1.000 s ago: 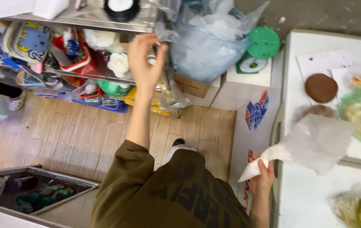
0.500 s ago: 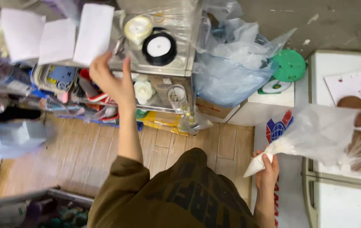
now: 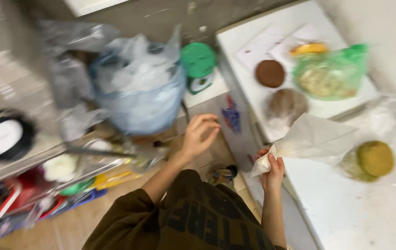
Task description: The person gathers various cake layers from a freezer, checks an order slip on a supply shelf, and then places the cake layers and a piping bag onto a preparation station alongside a cake board.
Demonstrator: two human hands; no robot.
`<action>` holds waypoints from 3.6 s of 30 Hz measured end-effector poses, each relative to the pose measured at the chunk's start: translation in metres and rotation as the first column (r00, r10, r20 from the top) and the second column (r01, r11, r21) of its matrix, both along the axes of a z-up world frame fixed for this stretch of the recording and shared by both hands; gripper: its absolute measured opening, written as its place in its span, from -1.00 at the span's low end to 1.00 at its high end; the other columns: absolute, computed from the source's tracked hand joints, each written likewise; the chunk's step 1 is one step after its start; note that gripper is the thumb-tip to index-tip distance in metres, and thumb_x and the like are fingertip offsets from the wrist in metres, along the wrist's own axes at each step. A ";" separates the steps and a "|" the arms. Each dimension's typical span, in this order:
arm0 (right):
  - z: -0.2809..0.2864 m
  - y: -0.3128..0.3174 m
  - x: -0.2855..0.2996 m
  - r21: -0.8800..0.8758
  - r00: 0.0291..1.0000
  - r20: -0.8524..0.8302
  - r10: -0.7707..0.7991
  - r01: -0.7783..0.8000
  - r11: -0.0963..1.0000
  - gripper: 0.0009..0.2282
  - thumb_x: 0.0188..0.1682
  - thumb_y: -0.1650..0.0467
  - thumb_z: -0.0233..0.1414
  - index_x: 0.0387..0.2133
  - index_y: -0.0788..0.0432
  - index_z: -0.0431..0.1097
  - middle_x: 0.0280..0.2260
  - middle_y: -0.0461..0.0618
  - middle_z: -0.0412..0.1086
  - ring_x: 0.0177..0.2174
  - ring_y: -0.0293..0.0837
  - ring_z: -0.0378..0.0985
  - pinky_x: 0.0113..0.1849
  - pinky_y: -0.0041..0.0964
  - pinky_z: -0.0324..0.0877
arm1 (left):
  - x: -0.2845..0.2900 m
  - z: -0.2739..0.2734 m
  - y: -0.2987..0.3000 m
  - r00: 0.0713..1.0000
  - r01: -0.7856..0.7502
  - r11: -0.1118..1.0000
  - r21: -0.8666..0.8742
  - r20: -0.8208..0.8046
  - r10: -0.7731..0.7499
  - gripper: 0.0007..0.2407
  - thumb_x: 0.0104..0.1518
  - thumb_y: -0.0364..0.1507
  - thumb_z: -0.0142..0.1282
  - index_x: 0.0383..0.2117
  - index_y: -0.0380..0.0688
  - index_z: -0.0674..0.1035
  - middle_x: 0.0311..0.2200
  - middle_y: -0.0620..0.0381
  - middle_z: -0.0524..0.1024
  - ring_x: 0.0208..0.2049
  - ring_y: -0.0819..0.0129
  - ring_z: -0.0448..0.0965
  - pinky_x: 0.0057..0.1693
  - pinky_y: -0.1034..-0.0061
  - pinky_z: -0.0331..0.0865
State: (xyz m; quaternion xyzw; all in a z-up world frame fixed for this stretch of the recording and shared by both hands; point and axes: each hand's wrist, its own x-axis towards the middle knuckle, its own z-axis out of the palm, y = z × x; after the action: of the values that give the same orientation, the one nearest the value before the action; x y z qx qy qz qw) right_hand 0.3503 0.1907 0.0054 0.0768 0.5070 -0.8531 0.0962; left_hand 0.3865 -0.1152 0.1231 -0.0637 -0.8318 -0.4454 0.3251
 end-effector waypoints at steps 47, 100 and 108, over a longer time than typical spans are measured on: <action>-0.004 0.062 -0.191 0.249 0.775 0.034 -0.631 0.605 0.756 -0.82 0.13 0.40 0.04 -0.27 0.37 0.37 -0.37 0.12 0.47 -0.34 -0.08 0.54 -0.24 -0.18 0.44 | -0.334 -0.025 -0.072 0.717 -0.304 0.435 0.847 0.504 -0.481 -0.41 0.00 -0.50 0.23 0.25 -0.16 0.33 0.16 -0.04 0.40 0.14 0.09 0.46 0.15 0.15 0.46; -0.065 0.332 -0.054 0.714 0.795 -0.062 -0.604 0.458 0.530 -0.23 0.10 0.35 0.17 0.47 0.28 -0.21 0.48 0.30 -0.38 0.43 0.14 -0.31 0.33 -0.08 -0.24 | -0.226 -0.123 0.311 0.867 0.305 0.913 -0.272 0.477 -0.148 -0.41 0.06 -0.24 0.31 0.23 -0.17 0.40 0.42 -0.37 0.00 0.44 -0.31 -0.13 0.42 -0.03 -0.06; -0.057 0.219 -0.051 0.684 0.857 -0.059 -0.511 0.408 0.605 -0.61 0.16 0.37 0.04 0.23 0.27 0.31 -0.02 0.29 0.32 -0.07 0.10 0.37 0.02 -0.17 0.36 | -0.320 -0.183 0.181 0.627 0.045 0.995 -0.085 0.778 0.038 -0.08 -0.16 0.06 0.38 0.23 -0.44 0.28 0.22 -0.34 0.31 0.26 -0.16 0.31 0.32 0.18 0.22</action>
State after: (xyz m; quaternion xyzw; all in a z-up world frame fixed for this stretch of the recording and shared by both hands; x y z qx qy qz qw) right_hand 0.2996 0.4093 -0.0512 0.2947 0.7351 -0.5975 -0.1253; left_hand 0.0661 0.0659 -0.0598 0.1176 -0.9109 -0.3893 -0.0702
